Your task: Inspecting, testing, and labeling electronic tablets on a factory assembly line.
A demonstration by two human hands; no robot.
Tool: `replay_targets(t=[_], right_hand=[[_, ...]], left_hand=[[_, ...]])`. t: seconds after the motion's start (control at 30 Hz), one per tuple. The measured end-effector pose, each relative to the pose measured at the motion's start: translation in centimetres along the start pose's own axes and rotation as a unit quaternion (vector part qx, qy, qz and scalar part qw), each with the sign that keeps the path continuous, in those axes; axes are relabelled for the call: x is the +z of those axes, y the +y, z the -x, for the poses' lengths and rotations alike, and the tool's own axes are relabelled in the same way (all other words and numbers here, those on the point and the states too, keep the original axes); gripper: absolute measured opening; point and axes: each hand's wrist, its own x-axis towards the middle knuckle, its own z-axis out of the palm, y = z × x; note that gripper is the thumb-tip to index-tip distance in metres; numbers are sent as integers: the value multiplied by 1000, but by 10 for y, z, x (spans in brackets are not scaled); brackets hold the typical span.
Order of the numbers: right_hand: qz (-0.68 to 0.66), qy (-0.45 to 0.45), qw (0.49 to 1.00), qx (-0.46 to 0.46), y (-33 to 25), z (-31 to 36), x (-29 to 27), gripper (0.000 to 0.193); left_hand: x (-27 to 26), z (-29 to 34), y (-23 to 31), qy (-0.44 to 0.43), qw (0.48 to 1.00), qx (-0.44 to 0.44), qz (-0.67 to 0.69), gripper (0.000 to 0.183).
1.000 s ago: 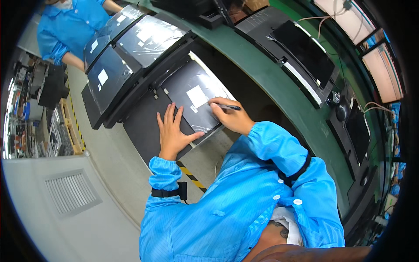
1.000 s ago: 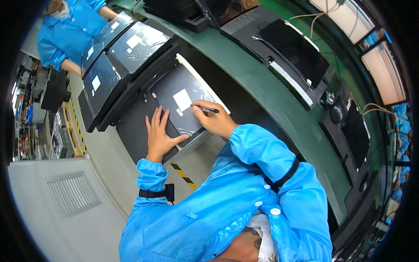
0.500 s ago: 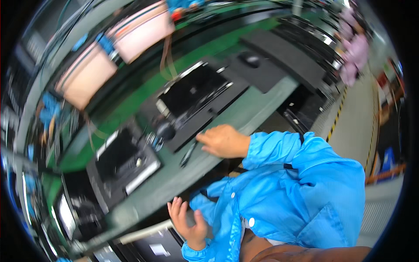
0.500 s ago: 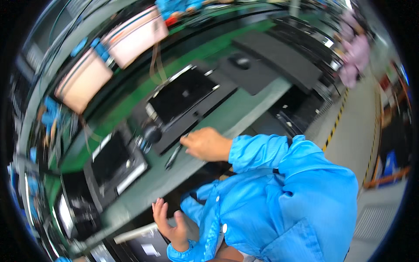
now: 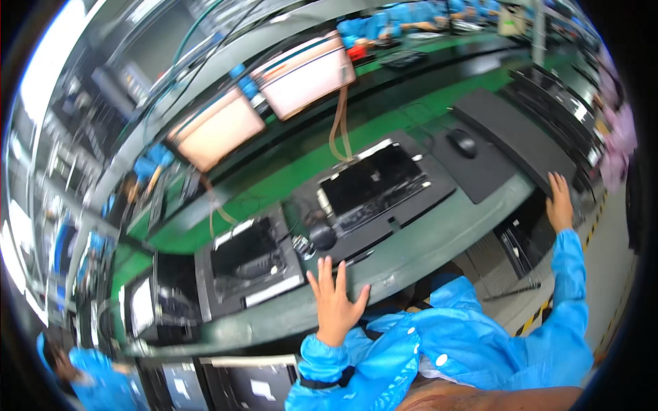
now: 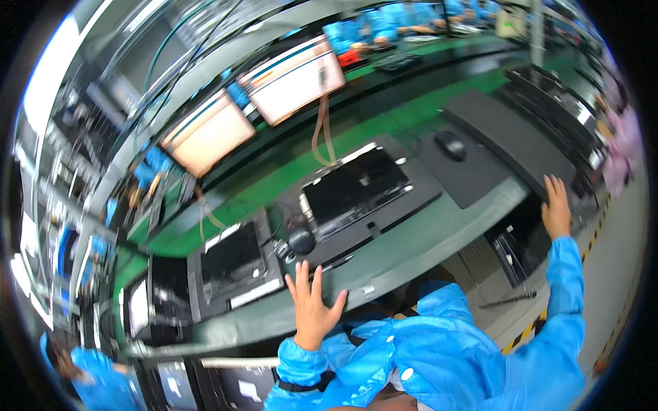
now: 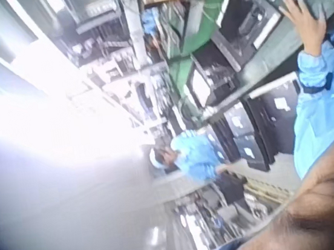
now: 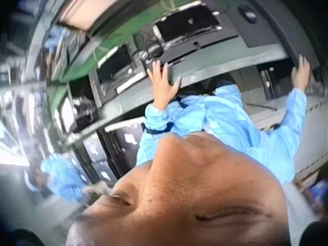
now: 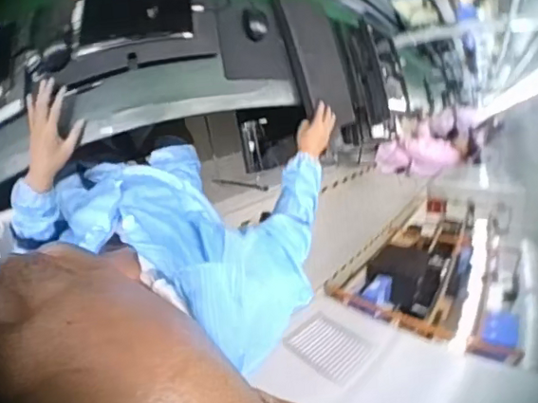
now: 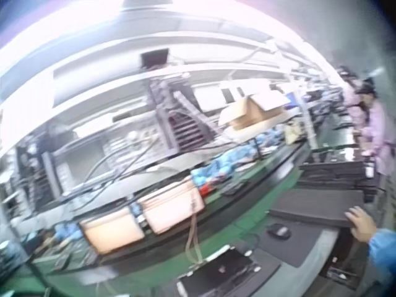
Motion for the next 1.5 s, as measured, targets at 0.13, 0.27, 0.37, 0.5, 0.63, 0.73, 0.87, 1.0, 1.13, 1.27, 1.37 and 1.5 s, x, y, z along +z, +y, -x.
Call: replay_targets(t=[0.13,0.27,0.37,0.5,0.63,0.73,0.87,1.0,1.13,1.27,1.37,1.5], right_hand=[[-59,157,982,-84,23,17,16,57],[-68,270,950,-141,-6,61,8,44],[-138,290,933,-161,-70,85,7,45],[-334,227,863,-304,-190,96,4,53],[-408,185,741,-500,-327,112,-13,55],[-422,131,669,-598,-410,144,-40,53],[-534,57,594,-599,-477,182,-70,62],[-553,53,566,-609,-485,186,-79,59],[-507,-30,616,-602,-467,180,-62,48],[-490,-90,655,-568,-446,183,-40,36],[-482,-124,660,-563,-435,184,-32,33],[-464,-131,664,-572,-434,179,-27,31]], left_hand=[[-13,11,0,76,995,5,58,60],[-45,41,14,116,970,44,209,46],[-58,60,25,73,927,-39,366,55],[-51,75,36,71,797,-89,594,80],[-52,99,43,142,693,-122,696,92],[-68,117,46,278,729,-214,588,63],[-131,121,1,492,654,-301,490,37],[-249,115,-102,466,664,-231,537,42],[-335,104,-210,454,624,-311,555,81],[-281,110,-246,567,666,-436,213,116],[-205,108,-236,597,708,-360,116,102],[-128,103,-189,520,776,-356,40,74]])
